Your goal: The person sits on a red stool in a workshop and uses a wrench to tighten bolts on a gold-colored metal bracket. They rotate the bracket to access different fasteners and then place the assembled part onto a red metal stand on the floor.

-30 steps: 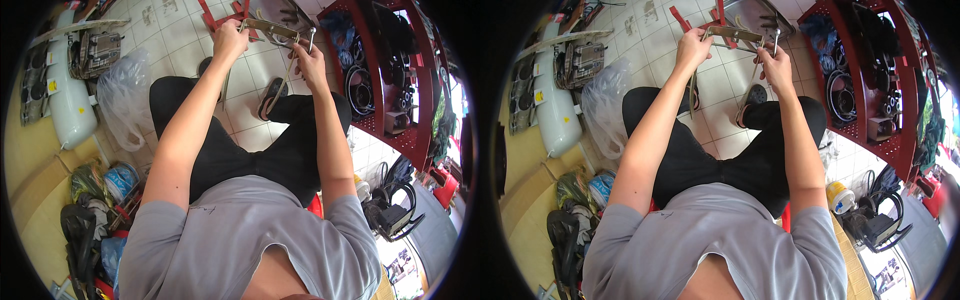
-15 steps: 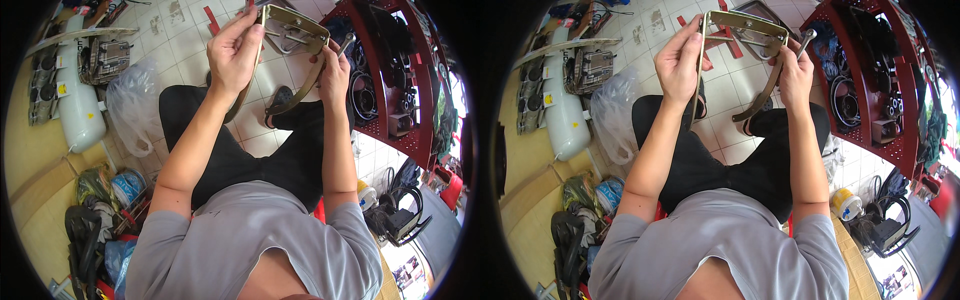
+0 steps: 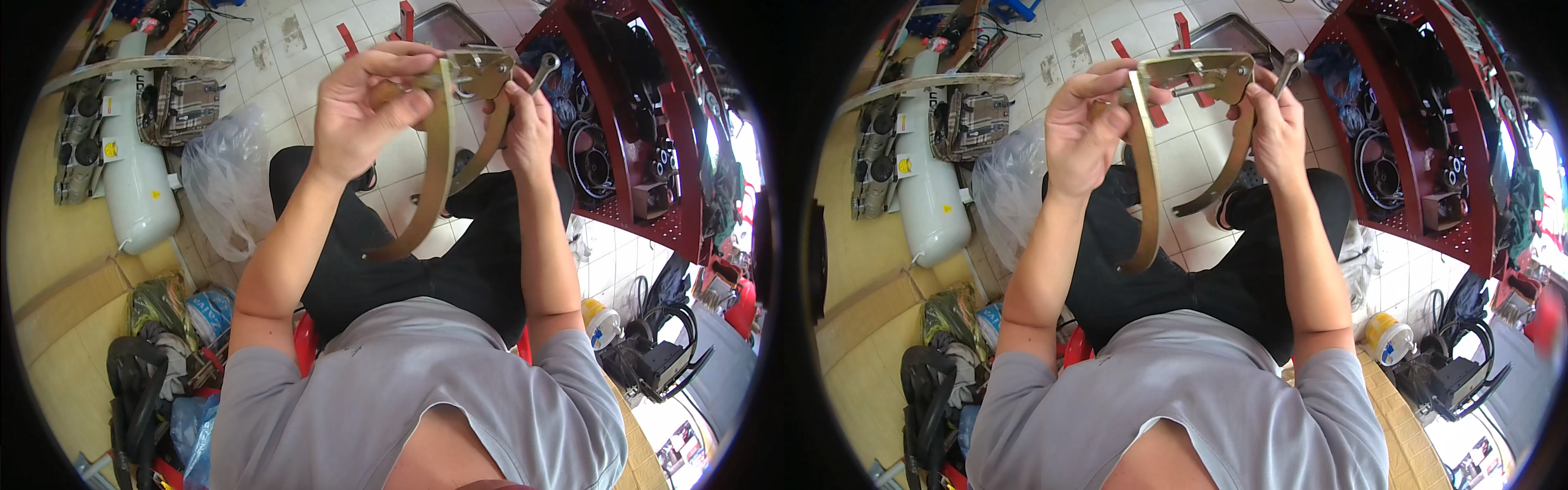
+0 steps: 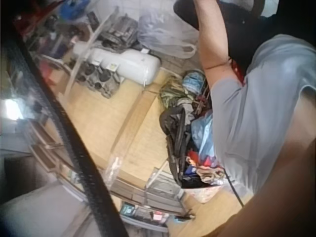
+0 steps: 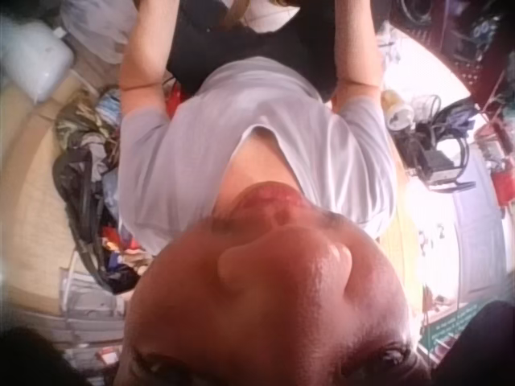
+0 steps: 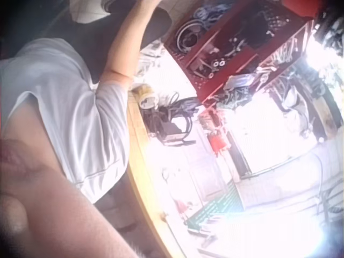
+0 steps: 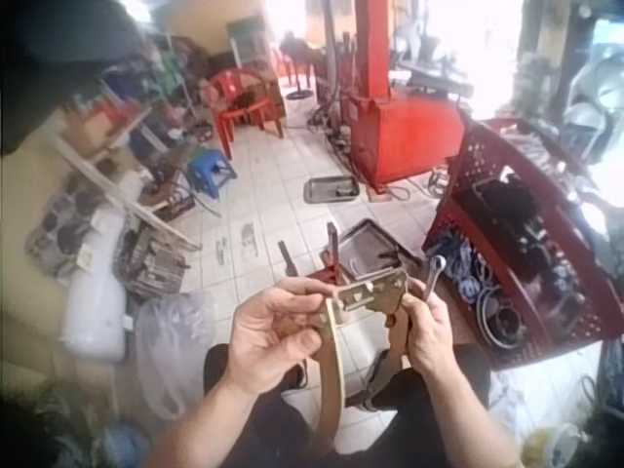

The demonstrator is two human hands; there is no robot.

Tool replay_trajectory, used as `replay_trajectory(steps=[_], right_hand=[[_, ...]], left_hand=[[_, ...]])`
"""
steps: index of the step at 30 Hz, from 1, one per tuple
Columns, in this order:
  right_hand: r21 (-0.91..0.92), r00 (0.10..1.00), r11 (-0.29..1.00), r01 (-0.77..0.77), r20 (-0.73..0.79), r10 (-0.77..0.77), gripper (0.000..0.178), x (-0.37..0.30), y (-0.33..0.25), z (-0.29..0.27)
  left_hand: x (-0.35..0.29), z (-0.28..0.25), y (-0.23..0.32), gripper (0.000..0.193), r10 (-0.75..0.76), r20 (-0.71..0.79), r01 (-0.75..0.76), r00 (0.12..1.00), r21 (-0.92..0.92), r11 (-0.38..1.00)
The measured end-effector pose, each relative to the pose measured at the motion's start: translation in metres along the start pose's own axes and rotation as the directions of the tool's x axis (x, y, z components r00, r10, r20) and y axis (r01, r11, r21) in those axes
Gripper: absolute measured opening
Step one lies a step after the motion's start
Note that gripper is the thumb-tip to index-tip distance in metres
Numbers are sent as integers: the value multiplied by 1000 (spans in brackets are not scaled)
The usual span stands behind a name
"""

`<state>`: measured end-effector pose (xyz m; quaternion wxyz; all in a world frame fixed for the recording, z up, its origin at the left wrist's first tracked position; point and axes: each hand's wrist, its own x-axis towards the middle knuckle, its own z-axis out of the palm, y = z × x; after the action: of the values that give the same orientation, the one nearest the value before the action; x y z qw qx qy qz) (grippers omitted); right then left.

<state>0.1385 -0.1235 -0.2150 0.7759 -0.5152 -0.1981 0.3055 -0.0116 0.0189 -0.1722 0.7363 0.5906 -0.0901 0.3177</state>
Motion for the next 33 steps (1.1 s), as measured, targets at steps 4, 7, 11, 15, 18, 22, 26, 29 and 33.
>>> replay_trajectory(steps=[4,7,11,15,18,22,26,29,33], right_hand=[[93,993,988,-121,-3,122,32,-10,17,5],[238,980,953,-188,-14,197,31,-21,23,19],[312,974,927,-209,-16,225,30,-29,34,29],[215,969,947,-238,-9,245,27,-42,43,34],[-76,986,984,-164,-37,161,31,-49,26,19],[200,983,980,14,175,-50,34,-65,-23,19],[6,992,1000,-28,123,27,22,-72,-49,52],[33,988,999,26,151,-30,23,-74,-45,58],[11,989,999,-42,141,40,23,-79,-45,62]], left_hand=[[7,17,16,47,8,102,-30,995,211,977],[9,21,4,59,118,133,-156,984,322,934],[5,25,-14,49,227,18,-200,974,542,816],[5,27,-12,31,390,43,-318,920,665,676],[9,26,-2,31,472,115,-396,874,733,554],[15,23,11,25,465,163,-358,870,858,369],[19,21,15,26,510,198,-314,837,937,152],[29,14,5,33,584,200,-436,787,850,297],[25,9,4,32,535,264,-485,802,811,326]])
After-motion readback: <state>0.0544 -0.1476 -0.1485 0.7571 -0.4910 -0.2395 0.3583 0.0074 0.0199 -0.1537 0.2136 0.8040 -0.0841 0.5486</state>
